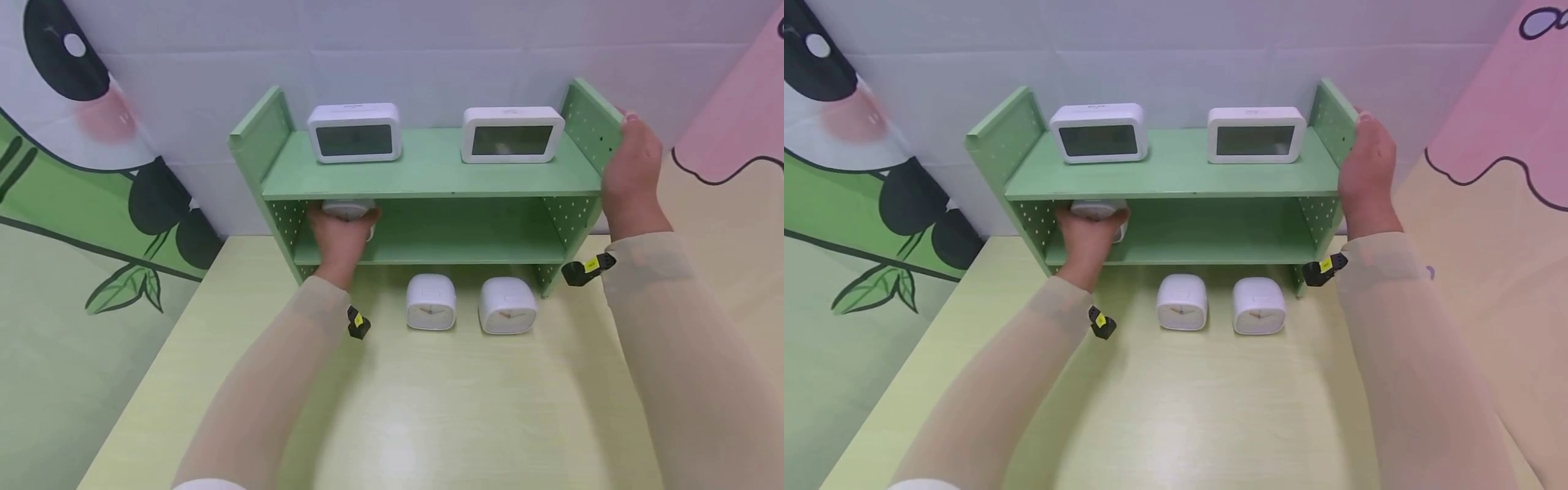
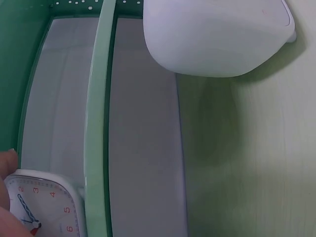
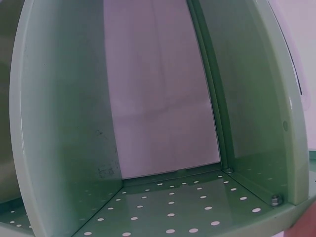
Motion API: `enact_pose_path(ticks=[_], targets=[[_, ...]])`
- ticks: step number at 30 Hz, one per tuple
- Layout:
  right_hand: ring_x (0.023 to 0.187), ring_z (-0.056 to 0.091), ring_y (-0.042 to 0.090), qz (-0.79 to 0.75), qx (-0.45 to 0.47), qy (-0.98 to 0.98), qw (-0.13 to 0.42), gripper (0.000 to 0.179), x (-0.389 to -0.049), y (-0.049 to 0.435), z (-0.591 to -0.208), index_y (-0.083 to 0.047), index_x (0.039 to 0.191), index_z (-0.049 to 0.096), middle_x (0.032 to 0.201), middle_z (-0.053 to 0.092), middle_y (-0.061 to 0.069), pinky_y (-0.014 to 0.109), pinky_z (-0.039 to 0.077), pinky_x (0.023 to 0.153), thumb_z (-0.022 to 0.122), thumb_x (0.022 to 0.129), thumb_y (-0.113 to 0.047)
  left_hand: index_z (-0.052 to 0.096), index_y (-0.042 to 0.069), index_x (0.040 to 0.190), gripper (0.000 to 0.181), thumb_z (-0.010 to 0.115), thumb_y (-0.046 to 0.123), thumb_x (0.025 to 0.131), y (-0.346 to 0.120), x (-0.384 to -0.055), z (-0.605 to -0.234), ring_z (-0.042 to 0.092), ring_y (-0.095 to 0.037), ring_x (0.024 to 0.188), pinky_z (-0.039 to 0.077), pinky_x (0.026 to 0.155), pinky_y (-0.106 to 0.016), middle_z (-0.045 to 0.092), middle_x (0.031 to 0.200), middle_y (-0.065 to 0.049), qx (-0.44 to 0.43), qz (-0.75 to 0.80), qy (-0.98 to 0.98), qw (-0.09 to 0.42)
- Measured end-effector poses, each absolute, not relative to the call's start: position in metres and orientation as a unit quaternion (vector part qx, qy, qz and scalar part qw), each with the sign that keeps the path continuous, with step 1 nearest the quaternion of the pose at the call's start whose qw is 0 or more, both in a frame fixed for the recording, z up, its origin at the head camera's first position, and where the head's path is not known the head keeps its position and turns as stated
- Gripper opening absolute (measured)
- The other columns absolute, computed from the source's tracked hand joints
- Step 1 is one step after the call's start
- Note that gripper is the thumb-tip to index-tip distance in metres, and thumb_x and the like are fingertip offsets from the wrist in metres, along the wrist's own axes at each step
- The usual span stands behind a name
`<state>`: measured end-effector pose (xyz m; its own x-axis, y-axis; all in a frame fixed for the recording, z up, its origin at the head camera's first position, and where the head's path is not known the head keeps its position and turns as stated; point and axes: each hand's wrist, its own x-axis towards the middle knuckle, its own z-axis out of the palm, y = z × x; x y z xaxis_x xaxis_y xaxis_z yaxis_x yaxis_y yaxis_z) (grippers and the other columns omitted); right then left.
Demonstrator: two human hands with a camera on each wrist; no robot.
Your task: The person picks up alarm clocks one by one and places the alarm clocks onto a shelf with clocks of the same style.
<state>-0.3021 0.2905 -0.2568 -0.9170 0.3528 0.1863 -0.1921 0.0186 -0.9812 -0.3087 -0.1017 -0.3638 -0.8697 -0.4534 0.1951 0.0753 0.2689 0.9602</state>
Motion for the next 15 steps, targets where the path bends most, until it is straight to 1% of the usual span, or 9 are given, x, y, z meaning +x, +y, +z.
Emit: enact_pose_path(ticks=[7,12,15], targets=[[0.104,0.059,0.015,0.701,-0.056,-0.685,0.191,0.047,-0.3,0.289,-0.256,-0.023,0.14,0.059,0.12,0.059,0.002,0.029,0.05,0.087,0.028,0.112,-0.042,0.022,0.006,0.154,0.112,0.095,0.031,0.072,-0.103,-0.308,-0.363,0.046,-0.024,0.128,0.041,0.106,-0.029,0.041,0.144,-0.012,0.119,-0.59,-0.768,0.221],[0.105,0.06,0.014,0.706,-0.058,-0.68,0.189,0.047,-0.3,0.29,-0.256,-0.024,0.141,0.06,0.122,0.06,0.002,0.029,0.05,0.089,0.028,0.112,-0.042,0.025,0.003,0.153,0.112,0.095,0.034,0.071,-0.107,-0.304,-0.361,0.046,-0.027,0.128,0.041,0.107,-0.035,0.042,0.143,-0.015,0.112,-0.549,-0.799,0.219],[0.105,0.06,0.014,0.704,-0.052,-0.682,0.192,0.047,-0.301,0.29,-0.257,-0.023,0.141,0.06,0.123,0.06,0.002,0.029,0.05,0.09,0.028,0.112,-0.042,0.023,0.003,0.156,0.116,0.094,0.038,0.071,-0.11,-0.295,-0.358,0.043,-0.029,0.13,0.039,0.109,-0.039,0.039,0.145,-0.016,0.111,-0.528,-0.816,0.206]])
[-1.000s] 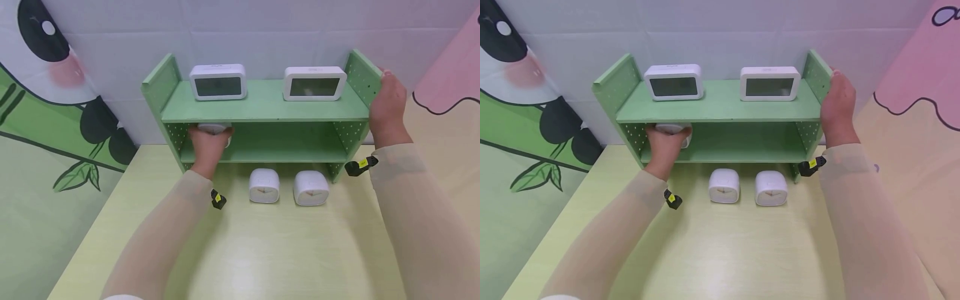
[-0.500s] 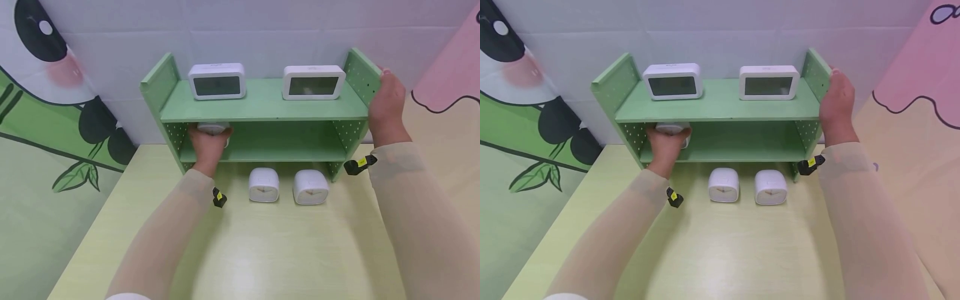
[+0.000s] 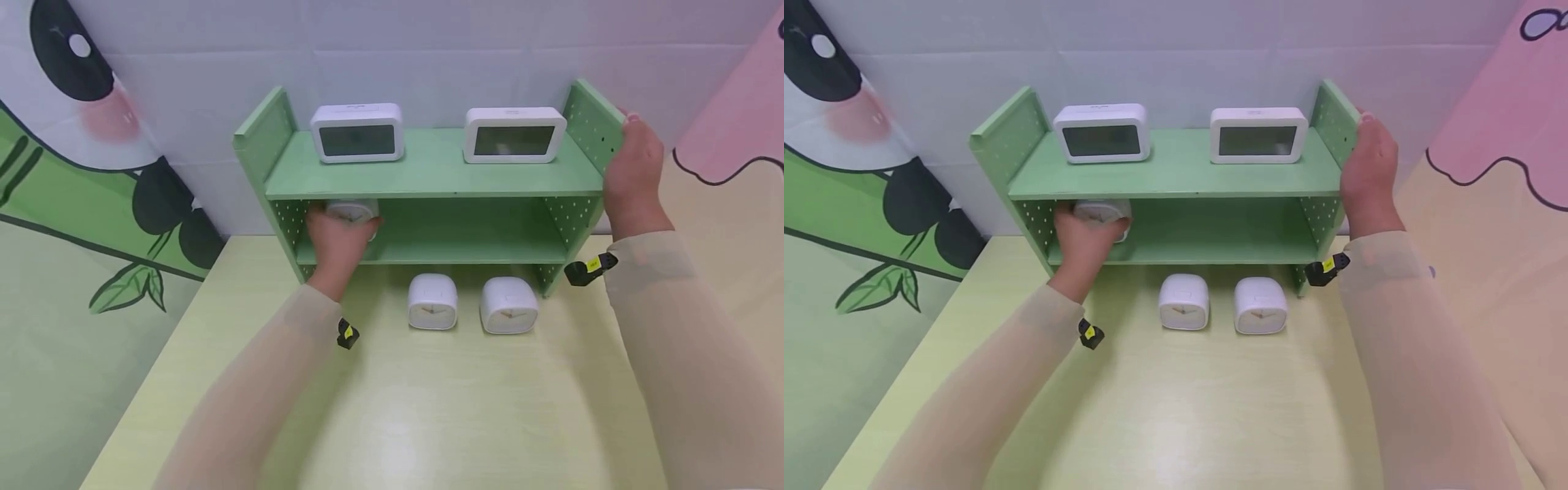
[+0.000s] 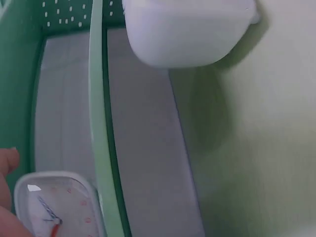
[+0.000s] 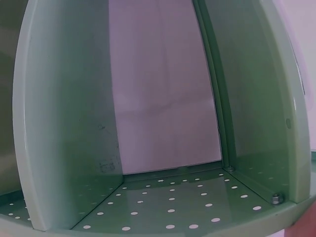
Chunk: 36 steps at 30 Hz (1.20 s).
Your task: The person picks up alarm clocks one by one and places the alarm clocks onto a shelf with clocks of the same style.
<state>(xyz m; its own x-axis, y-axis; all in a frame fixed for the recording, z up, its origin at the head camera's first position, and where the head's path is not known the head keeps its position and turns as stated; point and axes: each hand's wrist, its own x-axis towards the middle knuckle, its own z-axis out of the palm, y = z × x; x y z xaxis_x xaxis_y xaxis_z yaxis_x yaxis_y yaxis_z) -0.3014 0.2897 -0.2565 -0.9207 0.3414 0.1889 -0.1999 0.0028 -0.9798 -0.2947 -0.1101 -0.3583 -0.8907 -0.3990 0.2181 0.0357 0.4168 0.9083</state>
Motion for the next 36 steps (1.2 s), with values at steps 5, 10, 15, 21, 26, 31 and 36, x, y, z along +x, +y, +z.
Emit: enact_pose_path(ticks=[5,10,15,21,26,31,36], targets=[[0.108,0.059,0.014,0.685,-0.042,-0.699,0.2,0.048,-0.304,0.29,-0.258,-0.022,0.142,0.059,0.125,0.059,0.002,0.031,0.047,0.094,0.027,0.112,-0.041,0.017,0.006,0.159,0.109,0.087,0.036,0.08,-0.118,-0.267,-0.357,0.035,-0.03,0.137,0.033,0.115,-0.043,0.03,0.152,-0.015,0.071,-0.511,-0.838,0.18],[0.099,0.059,0.011,0.616,-0.062,-0.761,0.195,0.052,-0.306,0.292,-0.254,-0.024,0.148,0.053,0.115,0.058,-0.002,0.028,0.049,0.086,0.021,0.111,-0.043,0.02,0.004,0.157,0.089,0.074,0.022,0.089,-0.134,-0.242,-0.352,0.025,-0.027,0.147,0.024,0.12,-0.044,0.025,0.158,-0.015,0.018,-0.499,-0.846,0.186],[0.088,0.055,0.006,0.552,-0.078,-0.81,0.182,0.05,-0.305,0.302,-0.246,-0.024,0.145,0.054,0.103,0.055,-0.008,0.022,0.047,0.076,0.022,0.111,-0.043,0.033,-0.002,0.149,0.068,0.066,0.013,0.091,-0.154,-0.23,-0.34,0.034,-0.027,0.14,0.029,0.117,-0.043,0.034,0.149,-0.017,-0.045,-0.491,-0.848,0.195],[0.097,0.056,0.004,0.563,-0.065,-0.791,0.232,0.038,-0.288,0.316,-0.253,-0.018,0.133,0.063,0.11,0.058,-0.011,0.024,0.043,0.094,0.038,0.11,-0.036,0.048,-0.004,0.138,0.049,0.064,0.005,0.092,-0.182,-0.228,-0.313,0.047,-0.029,0.123,0.038,0.107,-0.044,0.048,0.133,-0.018,-0.122,-0.446,-0.854,0.239],[0.097,0.065,0.006,0.603,-0.092,-0.752,0.251,0.024,-0.273,0.316,-0.264,-0.017,0.114,0.067,0.109,0.065,-0.008,0.024,0.048,0.096,0.045,0.108,-0.026,0.054,-0.006,0.132,0.043,0.063,0.001,0.09,-0.204,-0.228,-0.284,0.051,-0.025,0.117,0.041,0.099,-0.038,0.053,0.125,-0.018,-0.138,-0.408,-0.844,0.32],[0.094,0.065,0.005,0.591,-0.133,-0.755,0.249,0.021,-0.254,0.312,-0.288,-0.018,0.112,0.067,0.103,0.067,-0.009,0.022,0.049,0.09,0.049,0.108,-0.027,0.055,-0.005,0.128,0.043,0.063,0.0,0.086,-0.22,-0.235,-0.262,0.048,-0.019,0.119,0.038,0.097,-0.029,0.053,0.125,-0.01,-0.122,-0.38,-0.825,0.399],[0.097,0.064,0.004,0.566,-0.16,-0.769,0.25,0.024,-0.228,0.305,-0.323,-0.019,0.115,0.067,0.105,0.067,-0.009,0.022,0.049,0.088,0.048,0.108,-0.031,0.043,0.002,0.144,0.057,0.063,0.012,0.091,-0.23,-0.254,-0.245,0.04,-0.015,0.131,0.034,0.107,-0.025,0.044,0.142,-0.007,-0.072,-0.409,-0.839,0.351]])
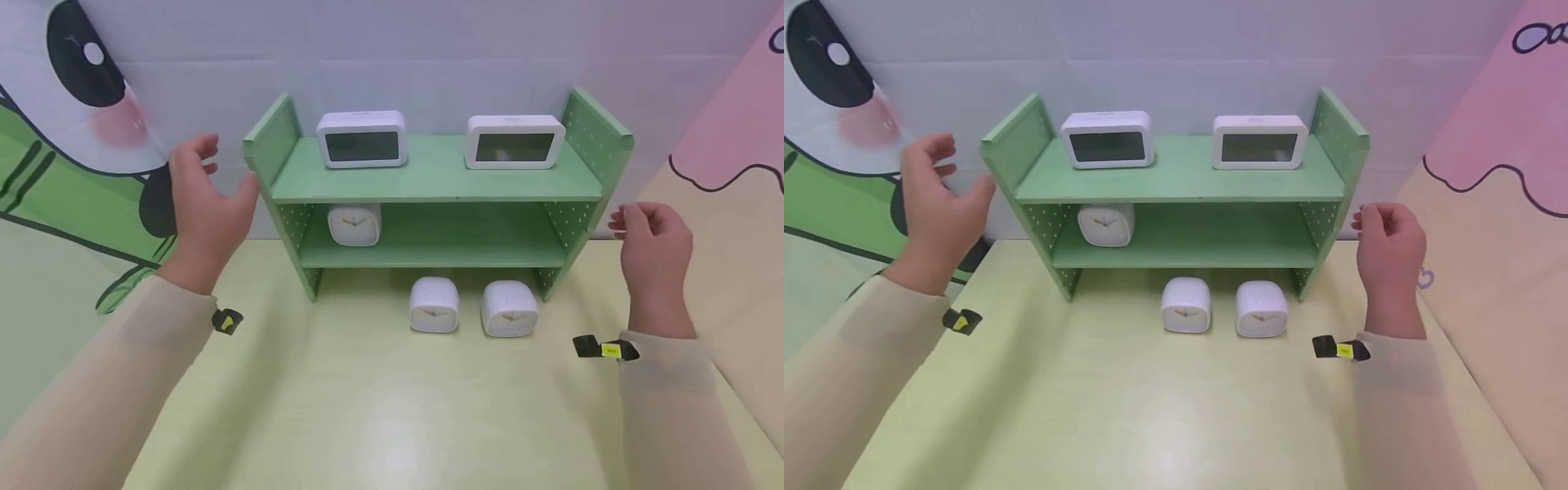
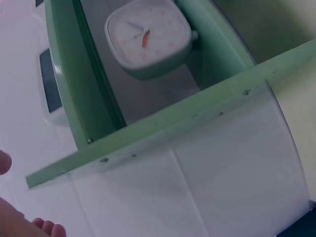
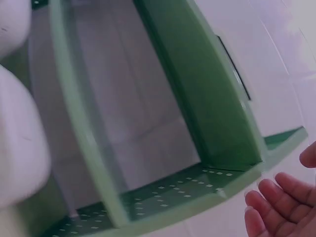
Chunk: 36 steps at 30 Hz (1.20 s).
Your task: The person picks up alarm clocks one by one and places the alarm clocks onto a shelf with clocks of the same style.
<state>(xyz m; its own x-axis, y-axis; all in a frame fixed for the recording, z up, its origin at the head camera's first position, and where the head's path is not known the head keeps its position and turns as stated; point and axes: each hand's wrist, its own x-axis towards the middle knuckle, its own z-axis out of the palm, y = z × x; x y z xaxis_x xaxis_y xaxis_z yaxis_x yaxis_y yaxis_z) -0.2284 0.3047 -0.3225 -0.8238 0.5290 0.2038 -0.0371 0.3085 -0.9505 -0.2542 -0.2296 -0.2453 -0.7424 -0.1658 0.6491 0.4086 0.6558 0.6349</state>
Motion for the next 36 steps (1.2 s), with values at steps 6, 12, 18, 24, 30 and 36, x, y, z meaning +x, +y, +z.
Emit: enact_pose_path(ticks=[6,12,18,24,30,36], targets=[[0.108,0.061,0.011,0.513,-0.153,-0.819,0.209,0.05,-0.207,0.276,-0.364,-0.008,0.142,0.059,0.122,0.067,0.006,0.024,0.047,0.086,0.042,0.108,-0.04,0.024,0.014,0.161,0.077,0.063,0.034,0.098,-0.232,-0.277,-0.231,0.031,-0.015,0.146,0.026,0.117,-0.026,0.028,0.162,-0.003,-0.003,-0.47,-0.862,0.192],[0.133,0.05,0.037,0.484,-0.111,-0.856,0.145,0.064,-0.19,0.254,-0.385,-0.001,0.154,0.042,0.145,0.055,0.021,0.053,0.043,0.104,0.039,0.108,-0.046,0.018,0.019,0.164,0.078,0.06,0.028,0.099,-0.234,-0.291,-0.223,0.03,-0.013,0.147,0.03,0.117,-0.032,0.024,0.166,0.002,0.01,-0.507,-0.851,0.135],[0.135,0.05,0.038,0.506,-0.082,-0.849,0.128,0.065,-0.182,0.235,-0.405,0.002,0.152,0.043,0.148,0.053,0.02,0.055,0.04,0.109,0.046,0.107,-0.045,0.027,0.023,0.163,0.074,0.046,0.002,0.095,-0.229,-0.303,-0.221,0.041,-0.017,0.131,0.043,0.101,-0.034,0.035,0.159,0.003,0.019,-0.56,-0.818,0.13],[0.138,0.046,0.039,0.525,-0.059,-0.843,0.098,0.063,-0.182,0.224,-0.421,0.002,0.153,0.041,0.152,0.047,0.022,0.053,0.037,0.112,0.05,0.107,-0.041,0.027,0.043,0.161,0.081,0.04,-0.001,0.095,-0.222,-0.309,-0.226,0.042,-0.019,0.118,0.045,0.095,-0.041,0.04,0.149,-0.001,0.056,-0.593,-0.796,0.108],[0.144,0.036,0.045,0.513,-0.057,-0.854,0.063,0.076,-0.182,0.219,-0.429,0.005,0.158,0.028,0.159,0.035,0.027,0.056,0.031,0.116,0.055,0.105,-0.042,0.031,0.044,0.16,0.082,0.037,-0.005,0.094,-0.217,-0.311,-0.229,0.041,-0.021,0.122,0.047,0.09,-0.038,0.04,0.151,0.0,0.053,-0.625,-0.77,0.118],[0.149,0.025,0.044,0.525,-0.095,-0.845,0.048,0.092,-0.182,0.215,-0.435,0.006,0.161,0.016,0.164,0.024,0.028,0.058,0.025,0.118,0.065,0.1,-0.042,0.028,0.045,0.161,0.08,0.037,-0.003,0.097,-0.212,-0.315,-0.232,0.04,-0.024,0.131,0.045,0.098,-0.043,0.038,0.155,0.003,0.05,-0.637,-0.761,0.112]])
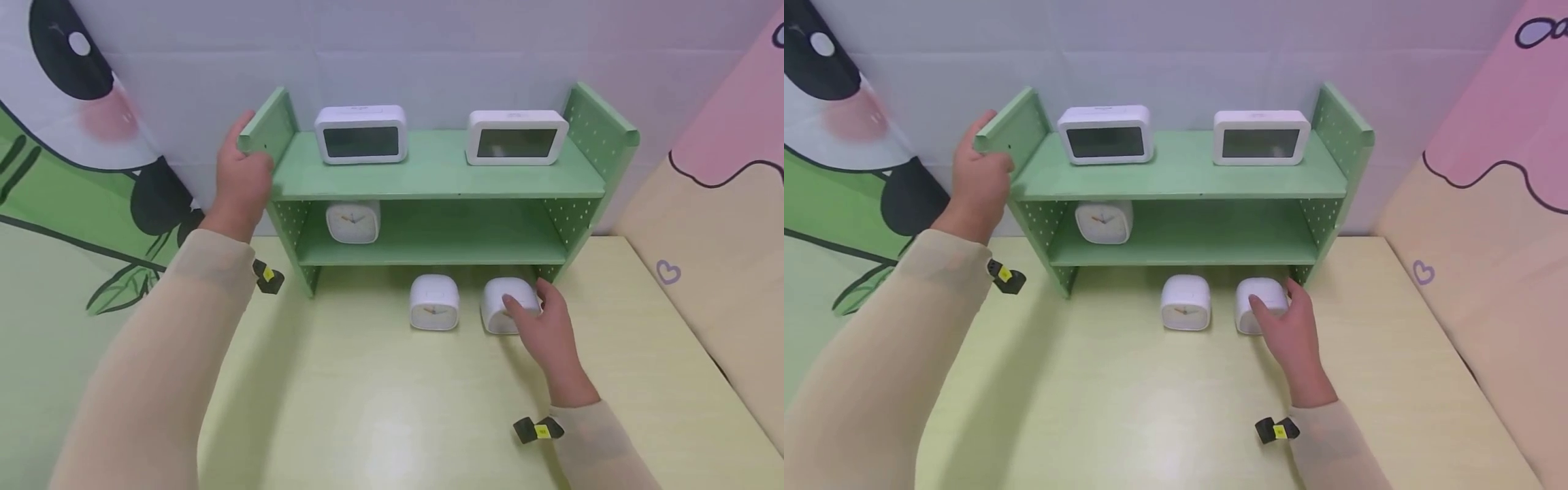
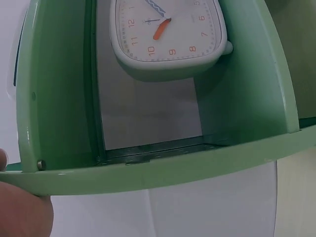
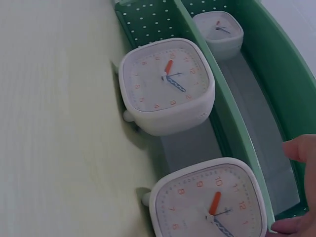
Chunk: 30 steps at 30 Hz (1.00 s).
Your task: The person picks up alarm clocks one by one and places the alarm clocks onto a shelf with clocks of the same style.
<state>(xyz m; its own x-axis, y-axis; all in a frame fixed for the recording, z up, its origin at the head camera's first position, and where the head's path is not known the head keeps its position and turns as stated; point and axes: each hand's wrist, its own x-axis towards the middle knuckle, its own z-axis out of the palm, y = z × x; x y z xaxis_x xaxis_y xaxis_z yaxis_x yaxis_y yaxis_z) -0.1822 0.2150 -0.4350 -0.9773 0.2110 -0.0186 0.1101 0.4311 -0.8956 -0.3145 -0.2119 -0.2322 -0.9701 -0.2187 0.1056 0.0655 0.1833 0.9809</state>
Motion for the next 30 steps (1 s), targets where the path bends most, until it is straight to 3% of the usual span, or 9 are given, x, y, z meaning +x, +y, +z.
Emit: enact_pose_path(ticks=[4,11,19,30], targets=[[0.148,0.026,0.045,0.512,-0.121,-0.849,0.044,0.098,-0.178,0.212,-0.444,0.006,0.161,0.012,0.163,0.02,0.03,0.061,0.027,0.116,0.068,0.097,-0.042,0.027,0.044,0.161,0.08,0.036,-0.003,0.097,-0.21,-0.315,-0.234,0.039,-0.023,0.132,0.042,0.102,-0.044,0.038,0.156,0.003,0.049,-0.637,-0.761,0.109],[0.131,0.039,0.042,0.521,-0.144,-0.838,0.068,0.097,-0.174,0.2,-0.463,0.005,0.157,0.019,0.153,0.028,0.027,0.058,0.038,0.103,0.076,0.092,-0.038,0.027,0.041,0.162,0.081,0.034,-0.004,0.095,-0.21,-0.315,-0.236,0.039,-0.021,0.131,0.038,0.105,-0.041,0.039,0.156,0.002,0.04,-0.643,-0.755,0.122],[0.136,0.03,0.046,0.538,-0.182,-0.817,0.097,0.106,-0.175,0.19,-0.473,0.005,0.157,0.009,0.155,0.017,0.028,0.061,0.031,0.11,0.079,0.089,-0.037,0.03,0.04,0.161,0.079,0.035,-0.004,0.096,-0.208,-0.316,-0.239,0.037,-0.021,0.136,0.035,0.11,-0.043,0.039,0.156,0.003,0.032,-0.669,-0.732,0.124],[0.139,0.03,0.043,0.536,-0.196,-0.808,0.147,0.111,-0.18,0.182,-0.489,0.003,0.155,0.014,0.154,0.021,0.025,0.057,0.029,0.113,0.085,0.083,-0.042,0.03,0.041,0.161,0.079,0.036,-0.004,0.096,-0.209,-0.314,-0.239,0.037,-0.02,0.136,0.035,0.11,-0.042,0.038,0.158,0.003,0.035,-0.671,-0.73,0.127]])
